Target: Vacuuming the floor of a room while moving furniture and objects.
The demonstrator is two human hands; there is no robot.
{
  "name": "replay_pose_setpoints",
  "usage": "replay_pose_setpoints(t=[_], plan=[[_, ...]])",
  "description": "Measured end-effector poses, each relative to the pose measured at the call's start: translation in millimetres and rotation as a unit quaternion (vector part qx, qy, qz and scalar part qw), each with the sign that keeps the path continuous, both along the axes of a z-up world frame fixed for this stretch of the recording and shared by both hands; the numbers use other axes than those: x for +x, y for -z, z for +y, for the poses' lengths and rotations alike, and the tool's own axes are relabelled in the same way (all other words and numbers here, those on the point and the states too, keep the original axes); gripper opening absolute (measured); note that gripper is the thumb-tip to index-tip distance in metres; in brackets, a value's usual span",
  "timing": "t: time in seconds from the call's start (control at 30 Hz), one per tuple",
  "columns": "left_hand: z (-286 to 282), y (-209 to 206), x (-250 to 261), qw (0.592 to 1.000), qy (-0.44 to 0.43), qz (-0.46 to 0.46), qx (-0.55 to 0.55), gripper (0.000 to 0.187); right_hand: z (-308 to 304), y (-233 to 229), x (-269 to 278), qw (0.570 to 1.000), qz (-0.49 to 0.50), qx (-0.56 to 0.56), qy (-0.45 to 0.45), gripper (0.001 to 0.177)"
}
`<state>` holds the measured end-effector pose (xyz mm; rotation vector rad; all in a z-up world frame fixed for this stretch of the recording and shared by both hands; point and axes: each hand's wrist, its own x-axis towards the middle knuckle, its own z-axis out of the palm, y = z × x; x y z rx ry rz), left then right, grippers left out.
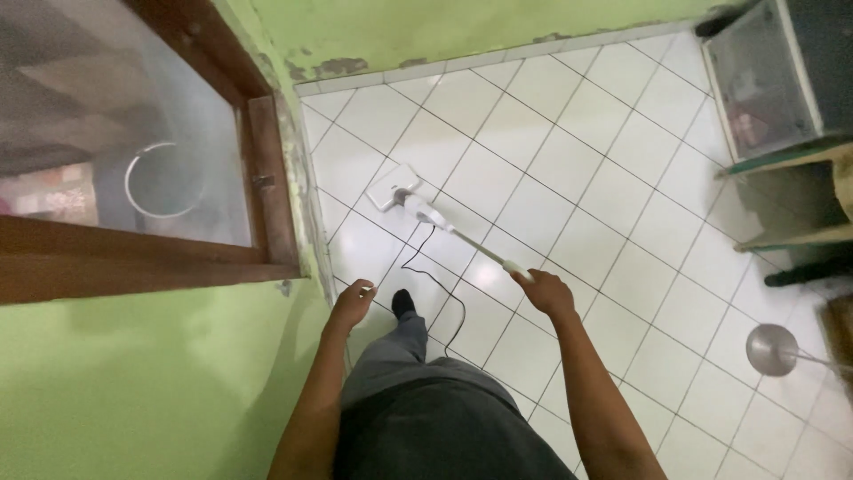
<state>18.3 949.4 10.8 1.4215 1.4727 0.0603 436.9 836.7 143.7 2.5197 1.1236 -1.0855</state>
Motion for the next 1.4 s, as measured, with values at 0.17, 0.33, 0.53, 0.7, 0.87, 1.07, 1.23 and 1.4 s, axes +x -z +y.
replay_pose_setpoints(t=[0.17, 0.33, 0.53, 0.7, 0.87, 1.07, 1.23, 1.4], plan=[[-16, 2, 33, 0.997, 0.072, -0.005, 0.030, 0.038, -87, -29, 30, 0.998, -0.023, 0.010, 0.062, 0.062], [-37, 7, 61, 0.990, 0.135, -0.025, 0.018, 0.036, -177, -73, 28, 0.988, -0.055, 0.030, 0.140, 0.051], [-65, -10, 97, 0.993, 0.110, -0.046, -0.015, 0.036, -256, -110, 15, 0.977, -0.107, 0.061, 0.172, 0.046], [-82, -37, 121, 0.989, 0.137, -0.032, -0.054, 0.036, -285, -101, 20, 0.971, -0.211, 0.029, 0.110, 0.046], [-90, -39, 126, 0.985, 0.162, -0.039, -0.047, 0.035, -278, -69, 16, 0.953, -0.301, 0.008, 0.035, 0.048], [-54, -30, 115, 0.981, 0.183, -0.040, -0.050, 0.034, -223, -45, 18, 0.922, -0.385, 0.044, -0.020, 0.042], [-22, -7, 111, 0.980, 0.185, -0.043, -0.056, 0.034, -163, -47, 12, 0.899, -0.426, 0.022, -0.102, 0.038], [-2, 5, 106, 0.974, 0.211, -0.024, -0.082, 0.036, -109, -31, 5, 0.902, -0.383, -0.097, -0.172, 0.025]])
